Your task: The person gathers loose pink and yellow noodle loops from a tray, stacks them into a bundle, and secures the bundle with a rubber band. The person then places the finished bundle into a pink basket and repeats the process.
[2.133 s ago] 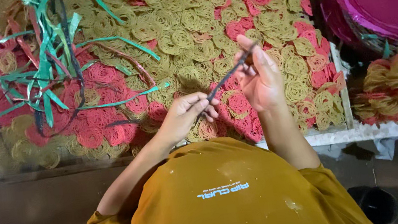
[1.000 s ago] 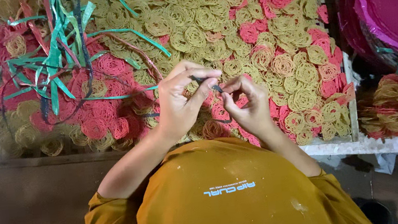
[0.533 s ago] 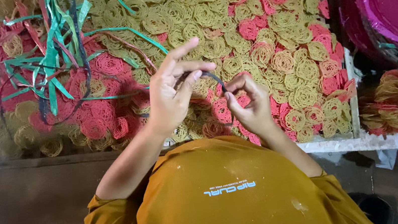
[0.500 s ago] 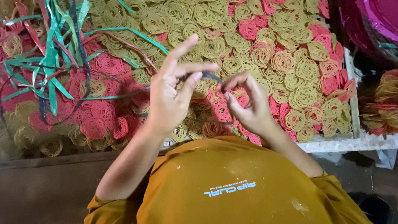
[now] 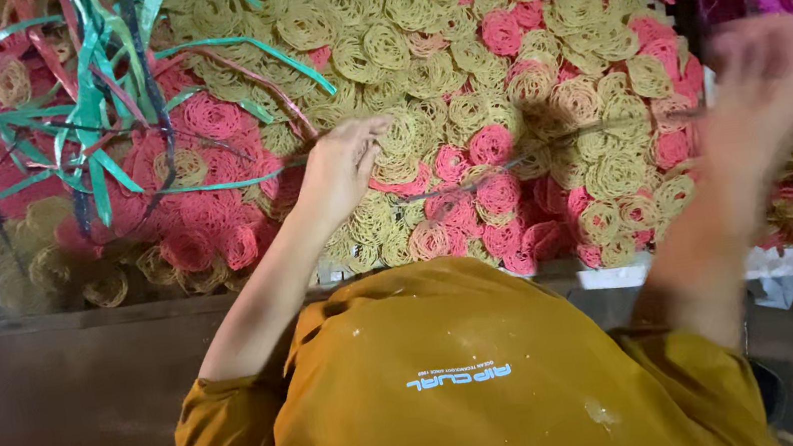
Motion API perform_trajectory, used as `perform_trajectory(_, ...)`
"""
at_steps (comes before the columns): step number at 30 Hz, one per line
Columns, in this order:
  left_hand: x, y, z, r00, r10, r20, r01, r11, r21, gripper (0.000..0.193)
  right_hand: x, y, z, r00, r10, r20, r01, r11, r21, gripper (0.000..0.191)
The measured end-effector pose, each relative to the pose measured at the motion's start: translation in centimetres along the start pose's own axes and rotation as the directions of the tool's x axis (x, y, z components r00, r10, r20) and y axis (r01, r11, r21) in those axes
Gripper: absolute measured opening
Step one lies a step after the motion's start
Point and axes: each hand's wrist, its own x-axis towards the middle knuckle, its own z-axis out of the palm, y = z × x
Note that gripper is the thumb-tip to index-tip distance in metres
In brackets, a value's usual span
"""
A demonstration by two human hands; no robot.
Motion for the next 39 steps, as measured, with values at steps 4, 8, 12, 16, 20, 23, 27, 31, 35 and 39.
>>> perform_trajectory(4,1.1,-3.6,4.1,0.974,0.208,0.085,-0.225,0.914,0.337,0.056,-0.5,-3.3,-3.4,0.701,-0.446,0.556,0.696,0.257,-0.671,0.011)
perform_trajectory(8,3.7,-5.0,5.7,0.958,0.163,0.236,-0.270,0.786,0.556,0.049,-4.7,1.2,-0.4,0.696,-0.255,0.672,0.710,0.384,-0.590,0.016)
perform_trajectory(12,3.8,-4.3,4.8,0.954,-0.034,0.299,-0.121,0.867,0.484,0.063,-8.7,8.1,3.4,0.929,0.207,0.305,-0.031,0.868,-0.495,0.015)
perform_trajectory(16,3.3,0.4,5.5,0.960,-0.007,0.281,-0.051,0.979,0.197,0.059,-9.7,10.3,5.5,0.828,0.479,0.293,-0.477,0.875,-0.083,0.017)
perform_trajectory(20,2.6,4.2,7.4,0.924,0.181,0.336,-0.033,0.914,-0.404,0.072,-8.6,10.2,8.6,0.803,0.416,0.426,-0.487,0.871,0.066,0.018)
perform_trajectory(23,3.7,5.2,9.1,0.962,0.021,0.272,0.191,0.662,-0.725,0.031,-7.8,10.1,10.7,0.786,0.375,0.492,-0.350,0.925,-0.145,0.034)
perform_trajectory(27,5.4,1.9,6.1,0.958,-0.272,0.094,0.214,0.458,-0.863,0.021,-7.0,9.5,9.6,0.643,0.244,0.726,0.139,0.895,-0.424,0.046)
perform_trajectory(31,6.0,-2.0,2.5,0.908,-0.419,0.013,0.168,0.335,-0.927,0.028,-6.9,9.7,5.2,0.719,0.555,0.419,0.221,0.389,-0.894,0.036)
perform_trajectory(35,6.6,-4.4,0.8,0.906,-0.422,-0.043,0.084,0.277,-0.957,0.029,-6.5,10.1,0.9,0.747,0.502,0.435,0.398,0.186,-0.898,0.031)
perform_trajectory(39,6.7,-6.1,0.5,0.901,-0.431,-0.051,0.057,0.235,-0.970,0.026,-6.0,10.5,-1.7,0.785,0.404,0.469,0.499,0.034,-0.866,0.031)
